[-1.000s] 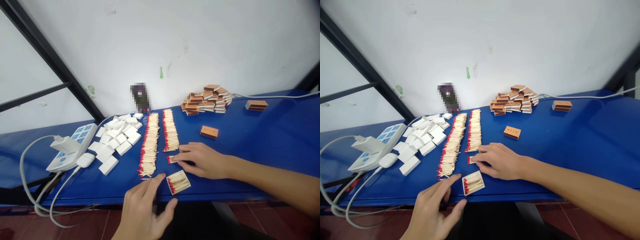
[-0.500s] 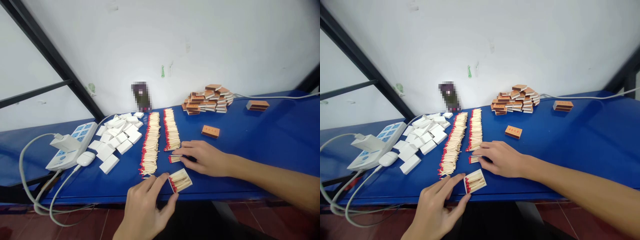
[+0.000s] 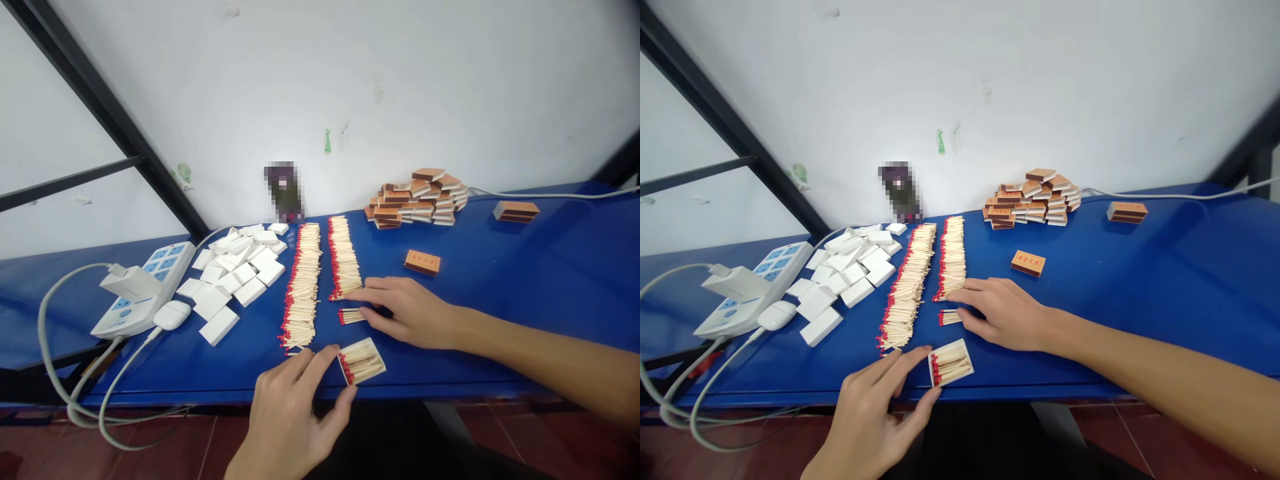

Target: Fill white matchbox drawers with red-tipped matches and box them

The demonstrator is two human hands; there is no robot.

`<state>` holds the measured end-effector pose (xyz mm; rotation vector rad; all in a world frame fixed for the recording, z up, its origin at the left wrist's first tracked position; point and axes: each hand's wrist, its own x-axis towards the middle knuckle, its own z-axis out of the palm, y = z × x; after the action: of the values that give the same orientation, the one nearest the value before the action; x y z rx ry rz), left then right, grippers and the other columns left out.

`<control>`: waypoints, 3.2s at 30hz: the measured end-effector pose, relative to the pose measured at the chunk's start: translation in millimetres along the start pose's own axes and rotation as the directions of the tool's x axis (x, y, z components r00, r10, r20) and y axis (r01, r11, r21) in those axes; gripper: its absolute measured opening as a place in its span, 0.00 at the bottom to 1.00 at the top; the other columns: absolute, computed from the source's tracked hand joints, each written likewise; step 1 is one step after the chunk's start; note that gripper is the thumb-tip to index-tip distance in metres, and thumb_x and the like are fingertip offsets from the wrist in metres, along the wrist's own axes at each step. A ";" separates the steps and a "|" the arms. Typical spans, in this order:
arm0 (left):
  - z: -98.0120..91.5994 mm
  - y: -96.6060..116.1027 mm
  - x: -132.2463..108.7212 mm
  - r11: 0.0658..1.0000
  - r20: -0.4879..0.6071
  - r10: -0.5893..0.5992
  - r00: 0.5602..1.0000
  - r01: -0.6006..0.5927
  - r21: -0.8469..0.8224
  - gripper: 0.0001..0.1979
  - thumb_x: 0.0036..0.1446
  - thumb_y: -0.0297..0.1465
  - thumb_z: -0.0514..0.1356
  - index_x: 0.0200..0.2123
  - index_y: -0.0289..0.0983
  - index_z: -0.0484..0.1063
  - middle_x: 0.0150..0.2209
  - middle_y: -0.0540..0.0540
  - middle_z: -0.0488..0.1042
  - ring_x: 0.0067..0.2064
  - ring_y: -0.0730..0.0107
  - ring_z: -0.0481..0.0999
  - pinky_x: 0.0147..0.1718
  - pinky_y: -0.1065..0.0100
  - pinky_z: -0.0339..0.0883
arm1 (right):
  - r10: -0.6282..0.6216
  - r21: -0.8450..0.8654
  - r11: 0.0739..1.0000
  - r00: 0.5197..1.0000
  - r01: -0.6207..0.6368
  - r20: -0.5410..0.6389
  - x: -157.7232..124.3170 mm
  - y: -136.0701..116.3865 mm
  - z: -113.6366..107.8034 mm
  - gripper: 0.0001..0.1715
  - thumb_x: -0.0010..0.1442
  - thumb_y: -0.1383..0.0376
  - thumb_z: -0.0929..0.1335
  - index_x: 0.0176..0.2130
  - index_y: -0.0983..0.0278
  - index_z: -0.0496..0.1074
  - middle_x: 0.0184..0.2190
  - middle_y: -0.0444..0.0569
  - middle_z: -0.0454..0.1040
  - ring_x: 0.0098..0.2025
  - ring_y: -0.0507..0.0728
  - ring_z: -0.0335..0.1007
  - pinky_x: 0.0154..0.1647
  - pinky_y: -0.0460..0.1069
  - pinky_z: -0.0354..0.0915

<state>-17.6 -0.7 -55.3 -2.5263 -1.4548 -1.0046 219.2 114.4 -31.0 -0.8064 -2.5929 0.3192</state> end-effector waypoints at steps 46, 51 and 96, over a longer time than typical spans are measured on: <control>-1.2 0.4 -1.7 1.000 0.021 -0.015 1.000 0.015 -0.005 0.15 0.70 0.40 0.58 0.54 0.40 0.72 0.34 0.47 0.79 0.30 0.62 0.80 0.26 0.65 0.72 | 0.226 0.196 0.947 0.961 -0.255 0.160 20.8 -10.4 -11.8 0.03 0.55 0.70 0.71 0.32 0.63 0.73 0.25 0.39 0.67 0.27 0.50 0.62 0.28 0.45 0.55; -0.6 -0.5 -1.4 1.000 0.016 -0.009 1.000 0.009 -0.013 0.15 0.70 0.39 0.58 0.54 0.40 0.72 0.34 0.47 0.79 0.30 0.63 0.80 0.27 0.65 0.72 | 0.166 0.079 0.983 0.986 -0.166 0.000 26.6 -0.2 -9.0 0.02 0.61 0.69 0.69 0.35 0.64 0.75 0.29 0.43 0.73 0.30 0.52 0.66 0.33 0.47 0.57; -2.3 1.3 0.7 1.000 0.017 -0.015 1.000 0.015 -0.006 0.14 0.70 0.39 0.58 0.54 0.39 0.72 0.35 0.47 0.80 0.30 0.62 0.80 0.27 0.64 0.73 | 0.107 -0.005 0.994 0.962 -0.109 0.251 37.4 -2.3 -16.8 0.11 0.62 0.73 0.67 0.29 0.64 0.71 0.27 0.45 0.73 0.29 0.52 0.65 0.30 0.47 0.55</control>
<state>-17.5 -1.7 -52.7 -2.5382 -1.4797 -0.9930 197.5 136.0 -3.7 -0.9618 -2.7824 0.4932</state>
